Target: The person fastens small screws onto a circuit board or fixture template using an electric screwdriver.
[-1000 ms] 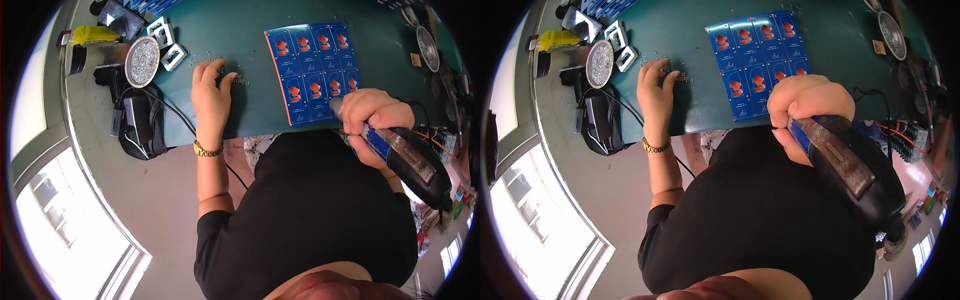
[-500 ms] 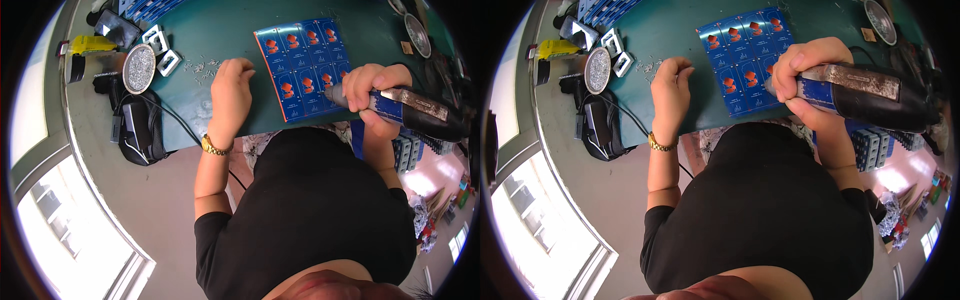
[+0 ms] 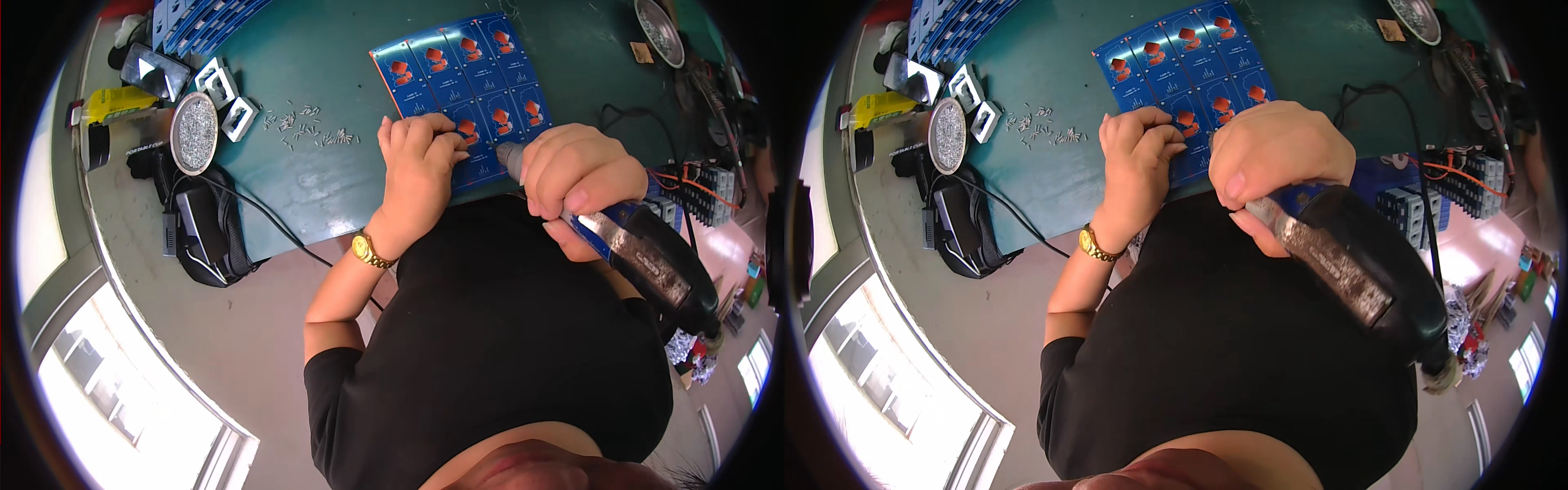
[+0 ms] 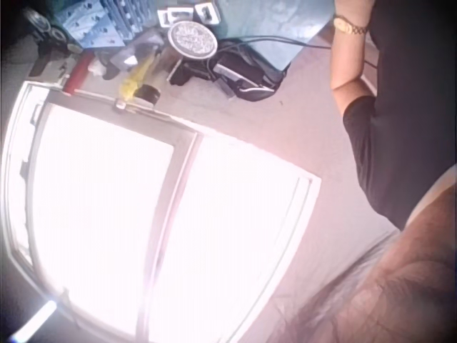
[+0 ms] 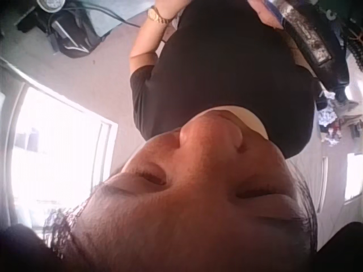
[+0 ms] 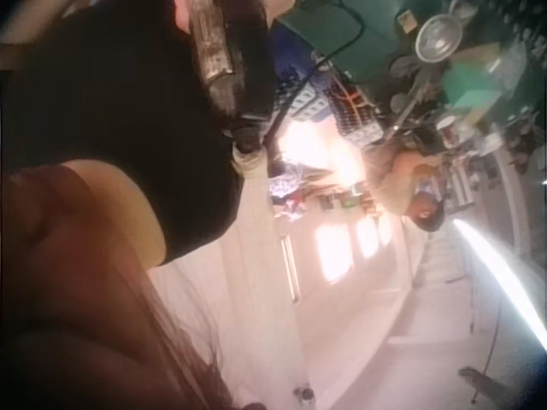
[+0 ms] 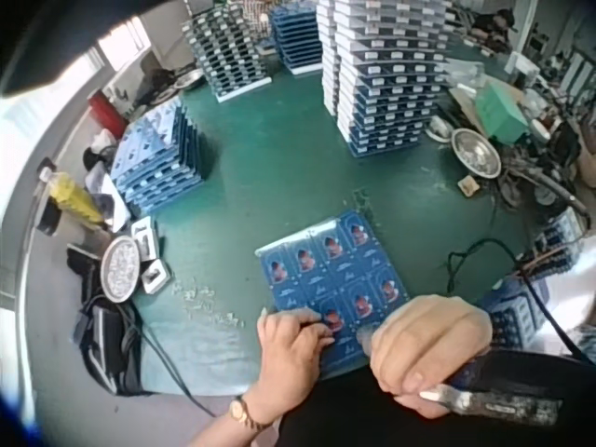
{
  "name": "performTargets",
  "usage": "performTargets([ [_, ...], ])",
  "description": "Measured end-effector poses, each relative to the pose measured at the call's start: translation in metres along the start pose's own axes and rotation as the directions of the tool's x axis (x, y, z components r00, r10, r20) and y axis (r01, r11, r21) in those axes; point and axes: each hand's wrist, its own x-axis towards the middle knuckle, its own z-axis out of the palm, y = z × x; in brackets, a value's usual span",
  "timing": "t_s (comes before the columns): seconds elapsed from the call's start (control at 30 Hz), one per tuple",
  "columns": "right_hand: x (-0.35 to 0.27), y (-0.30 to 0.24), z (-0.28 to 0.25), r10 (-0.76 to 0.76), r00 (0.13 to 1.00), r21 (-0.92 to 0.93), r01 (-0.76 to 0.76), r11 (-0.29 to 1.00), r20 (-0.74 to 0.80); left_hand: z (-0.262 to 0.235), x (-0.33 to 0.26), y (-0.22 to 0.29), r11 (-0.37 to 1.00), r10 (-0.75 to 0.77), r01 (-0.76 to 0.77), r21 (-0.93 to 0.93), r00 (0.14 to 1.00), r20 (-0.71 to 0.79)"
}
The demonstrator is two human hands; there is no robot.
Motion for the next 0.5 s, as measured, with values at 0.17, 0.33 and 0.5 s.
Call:
performTargets([
  [0.17,-0.001,-0.004,-0.005,0.022,0.982,-0.128,0.002,0.992,0.188,0.0,0.002,0.004,0.998,0.035,-0.035,0.044,0.999,0.019],
  [0.33,-0.013,0.002,0.007,-0.049,0.995,-0.183,0.065,0.981,0.09,0.004,-0.002,0.0,0.999,-0.019,0.019,-0.035,1.0,0.002],
  [0.5,-0.013,0.0,0.0,-0.075,0.995,-0.126,0.084,0.989,0.069,-0.003,0.004,0.014,0.984,0.025,-0.03,0.178,0.999,0.032],
])
